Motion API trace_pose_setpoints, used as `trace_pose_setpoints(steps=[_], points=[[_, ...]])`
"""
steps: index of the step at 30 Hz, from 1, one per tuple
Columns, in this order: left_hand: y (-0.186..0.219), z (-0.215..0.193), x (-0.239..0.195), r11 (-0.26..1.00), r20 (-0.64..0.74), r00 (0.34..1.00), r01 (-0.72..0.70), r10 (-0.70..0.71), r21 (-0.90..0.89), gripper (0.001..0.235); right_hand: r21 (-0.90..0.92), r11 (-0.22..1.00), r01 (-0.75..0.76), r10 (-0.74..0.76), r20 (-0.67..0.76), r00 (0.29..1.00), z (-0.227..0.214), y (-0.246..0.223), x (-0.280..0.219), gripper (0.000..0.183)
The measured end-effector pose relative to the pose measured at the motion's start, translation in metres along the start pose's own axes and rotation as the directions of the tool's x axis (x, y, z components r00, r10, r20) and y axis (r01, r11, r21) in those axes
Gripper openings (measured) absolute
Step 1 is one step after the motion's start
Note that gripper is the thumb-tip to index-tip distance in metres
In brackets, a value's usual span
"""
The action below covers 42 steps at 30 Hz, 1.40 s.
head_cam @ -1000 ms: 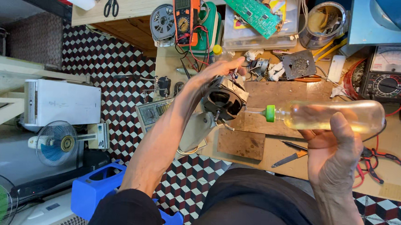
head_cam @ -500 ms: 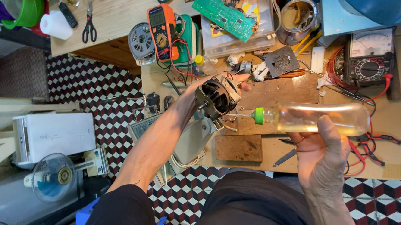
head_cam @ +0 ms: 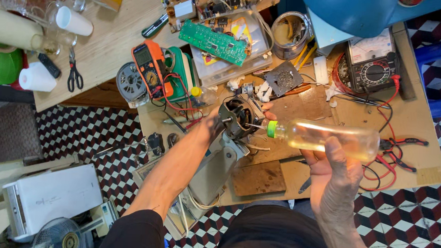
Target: The person rotates a small electric motor shaft by hand and then applies oil from a plastic bottle into the motor's shaft area. The person continues to rotate the shaft while applying oil to distribute it inside the motor.
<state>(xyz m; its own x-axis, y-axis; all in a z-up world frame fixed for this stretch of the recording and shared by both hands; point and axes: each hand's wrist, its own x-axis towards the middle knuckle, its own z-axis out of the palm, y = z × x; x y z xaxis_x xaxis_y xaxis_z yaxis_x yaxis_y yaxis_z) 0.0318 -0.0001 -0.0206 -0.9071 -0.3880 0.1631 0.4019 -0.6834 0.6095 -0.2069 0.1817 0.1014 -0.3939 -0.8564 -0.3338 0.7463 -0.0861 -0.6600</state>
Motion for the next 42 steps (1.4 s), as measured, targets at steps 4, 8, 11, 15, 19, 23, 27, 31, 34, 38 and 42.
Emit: trace_pose_setpoints(steps=[4,8,11,15,19,23,27,31,34,38,42], points=[[-0.011,-0.009,-0.003,0.992,-0.187,0.975,0.117,-0.122,-0.039,0.132,-0.036,0.999,0.002,-0.005,-0.078,0.997,-0.008,0.005,0.015,0.038],[-0.021,-0.032,0.000,0.974,-0.207,0.955,0.193,-0.215,-0.120,0.127,-0.063,0.998,-0.024,0.019,-0.075,0.997,-0.007,0.002,0.030,0.039],[-0.026,-0.050,0.007,0.965,-0.217,0.944,0.220,-0.247,-0.140,0.121,-0.051,0.998,-0.039,0.036,-0.065,0.997,-0.003,-0.001,0.043,0.039],[-0.037,-0.061,0.011,0.956,-0.230,0.934,0.238,-0.274,-0.173,0.114,-0.163,0.983,-0.080,0.066,-0.091,0.994,-0.006,-0.002,0.060,0.039],[-0.042,-0.063,0.012,0.952,-0.243,0.928,0.241,-0.284,-0.190,0.107,-0.328,0.943,-0.056,0.054,-0.015,0.998,-0.008,-0.006,0.072,0.034],[-0.042,-0.058,0.010,0.950,-0.254,0.924,0.241,-0.287,-0.199,0.100,-0.357,0.934,-0.003,0.034,0.080,0.996,-0.004,-0.010,0.078,0.034],[-0.041,-0.055,0.012,0.951,-0.261,0.922,0.238,-0.285,-0.197,0.092,-0.381,0.923,-0.054,0.098,0.096,0.991,0.007,-0.014,0.082,0.034],[-0.041,-0.051,0.012,0.951,-0.267,0.920,0.239,-0.286,-0.196,0.085,-0.364,0.930,-0.051,0.102,0.122,0.987,0.017,-0.016,0.081,0.034],[-0.044,-0.053,0.013,0.951,-0.266,0.920,0.242,-0.288,-0.195,0.080,-0.356,0.934,-0.020,0.080,0.155,0.985,0.019,-0.015,0.083,0.033],[-0.047,-0.053,0.010,0.952,-0.274,0.920,0.232,-0.282,-0.200,0.073,-0.379,0.923,-0.065,0.120,0.123,0.985,0.017,-0.011,0.083,0.031],[-0.041,-0.047,0.002,0.954,-0.315,0.907,0.227,-0.281,-0.198,0.066,-0.399,0.914,-0.075,0.126,0.104,0.987,0.016,-0.007,0.082,0.030]])
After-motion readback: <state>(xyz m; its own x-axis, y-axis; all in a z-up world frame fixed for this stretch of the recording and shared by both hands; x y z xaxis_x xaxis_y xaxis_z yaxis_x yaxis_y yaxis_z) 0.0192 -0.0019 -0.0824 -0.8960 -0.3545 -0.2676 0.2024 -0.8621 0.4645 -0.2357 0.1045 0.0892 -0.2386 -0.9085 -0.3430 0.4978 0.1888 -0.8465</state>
